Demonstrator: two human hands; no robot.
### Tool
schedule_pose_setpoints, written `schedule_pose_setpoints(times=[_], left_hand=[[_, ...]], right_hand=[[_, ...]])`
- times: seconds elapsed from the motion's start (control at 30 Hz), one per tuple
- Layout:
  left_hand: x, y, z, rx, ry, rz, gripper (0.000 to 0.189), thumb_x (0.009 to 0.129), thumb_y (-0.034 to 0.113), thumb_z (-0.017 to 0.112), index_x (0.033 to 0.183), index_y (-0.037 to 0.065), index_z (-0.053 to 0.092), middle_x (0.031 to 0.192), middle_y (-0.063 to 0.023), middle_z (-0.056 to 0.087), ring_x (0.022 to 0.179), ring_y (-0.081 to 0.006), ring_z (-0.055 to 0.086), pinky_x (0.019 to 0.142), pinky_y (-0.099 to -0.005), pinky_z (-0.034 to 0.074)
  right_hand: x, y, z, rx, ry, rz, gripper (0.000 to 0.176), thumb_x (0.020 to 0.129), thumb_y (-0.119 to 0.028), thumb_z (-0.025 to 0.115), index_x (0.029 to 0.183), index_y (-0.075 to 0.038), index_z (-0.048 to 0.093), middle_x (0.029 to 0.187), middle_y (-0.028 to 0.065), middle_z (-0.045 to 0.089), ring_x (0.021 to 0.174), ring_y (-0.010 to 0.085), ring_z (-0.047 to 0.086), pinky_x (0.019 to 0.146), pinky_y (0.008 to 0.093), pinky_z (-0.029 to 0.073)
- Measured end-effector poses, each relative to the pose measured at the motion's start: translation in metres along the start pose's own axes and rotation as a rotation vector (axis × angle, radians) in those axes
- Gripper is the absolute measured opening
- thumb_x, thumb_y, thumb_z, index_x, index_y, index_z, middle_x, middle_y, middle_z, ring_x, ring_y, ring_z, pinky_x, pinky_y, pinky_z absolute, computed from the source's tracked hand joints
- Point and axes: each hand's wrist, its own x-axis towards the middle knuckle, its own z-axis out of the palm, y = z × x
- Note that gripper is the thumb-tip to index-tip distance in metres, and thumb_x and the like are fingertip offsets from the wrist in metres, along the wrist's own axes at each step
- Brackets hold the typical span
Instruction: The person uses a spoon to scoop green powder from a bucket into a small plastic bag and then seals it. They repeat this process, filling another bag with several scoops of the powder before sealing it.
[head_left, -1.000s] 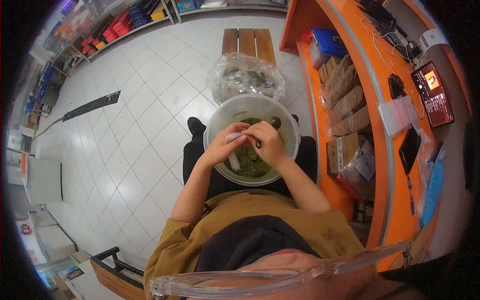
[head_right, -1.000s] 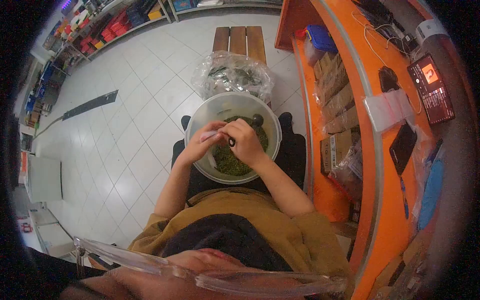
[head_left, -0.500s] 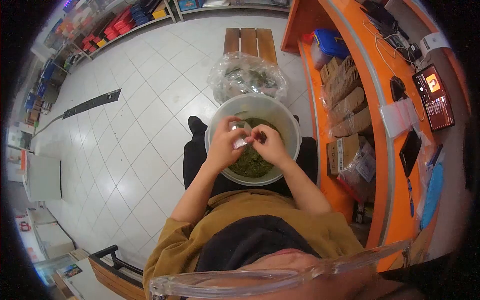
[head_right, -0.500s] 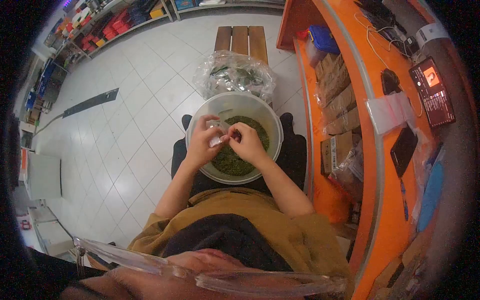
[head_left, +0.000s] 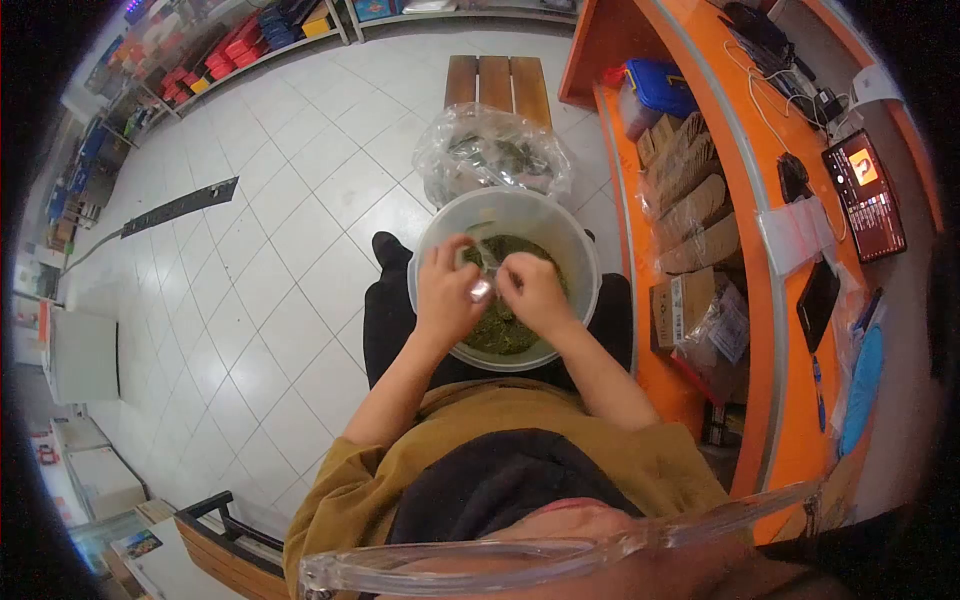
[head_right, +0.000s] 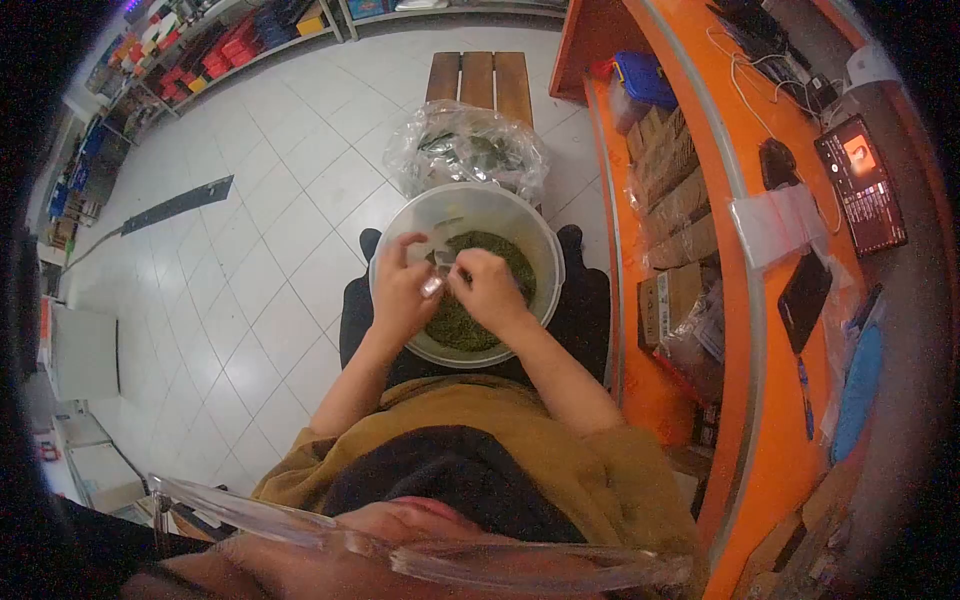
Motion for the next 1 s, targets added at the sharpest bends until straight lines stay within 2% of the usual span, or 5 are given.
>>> schedule_pose_setpoints(times=[0.3, 0.47, 0.8, 0.93, 1.0], left_hand=[[0.001, -0.001, -0.002, -0.082, 0.056, -0.099, 0.013, 0.066, 0.012, 0.072, 0.07, 0.002, 0.064, 0.113, -0.0134, 0.055, 0.098, -0.0345, 0.054, 0.083, -0.0433, 0.045], [0.018, 0.005, -0.025, -0.132, -0.123, 0.126, 0.04, 0.062, 0.009, 0.076, 0.1, 0.007, 0.062, 0.117, -0.0113, 0.055, 0.098, -0.0329, 0.054, 0.085, -0.0419, 0.046], [0.012, -0.023, -0.012, -0.173, 0.072, 0.038, 0.071, 0.057, 0.017, 0.086, 0.119, 0.01, 0.054, 0.123, -0.0091, 0.055, 0.102, -0.029, 0.053, 0.09, -0.0387, 0.045], [0.009, -0.03, -0.009, -0.399, 0.203, -0.053, 0.072, 0.058, 0.019, 0.088, 0.12, 0.008, 0.054, 0.12, -0.01, 0.055, 0.107, -0.027, 0.052, 0.093, -0.0374, 0.043], [0.007, -0.029, -0.01, -0.421, 0.173, -0.101, 0.073, 0.059, 0.019, 0.089, 0.121, 0.007, 0.053, 0.118, -0.0106, 0.055, 0.109, -0.0265, 0.052, 0.094, -0.037, 0.043]], right_hand=[[0.001, 0.001, -0.001, -0.135, 0.05, -0.21, 0.027, 0.071, 0.001, 0.069, 0.097, -0.002, 0.063, 0.1, 0.0156, 0.05, 0.089, 0.0317, 0.054, 0.079, 0.0383, 0.046], [0.002, -0.004, -0.003, -0.111, 0.114, -0.083, 0.044, 0.066, -0.001, 0.077, 0.109, -0.007, 0.066, 0.111, 0.0103, 0.046, 0.085, 0.0217, 0.05, 0.077, 0.0333, 0.046], [0.012, 0.015, 0.001, 0.68, 0.193, -0.016, 0.008, 0.086, -0.01, 0.057, 0.088, -0.002, 0.057, 0.099, 0.0088, 0.048, 0.087, 0.0164, 0.05, 0.081, 0.0292, 0.041], [0.006, 0.019, 0.016, 0.2, 0.049, 0.156, 0.014, 0.086, -0.013, 0.059, 0.086, 0.001, 0.063, 0.096, 0.017, 0.056, 0.089, 0.0303, 0.058, 0.083, 0.0366, 0.045], [0.003, 0.01, 0.011, 0.028, -0.344, 0.131, 0.015, 0.085, -0.013, 0.059, 0.088, 0.0, 0.066, 0.093, 0.0193, 0.06, 0.089, 0.0334, 0.06, 0.081, 0.0386, 0.047]])
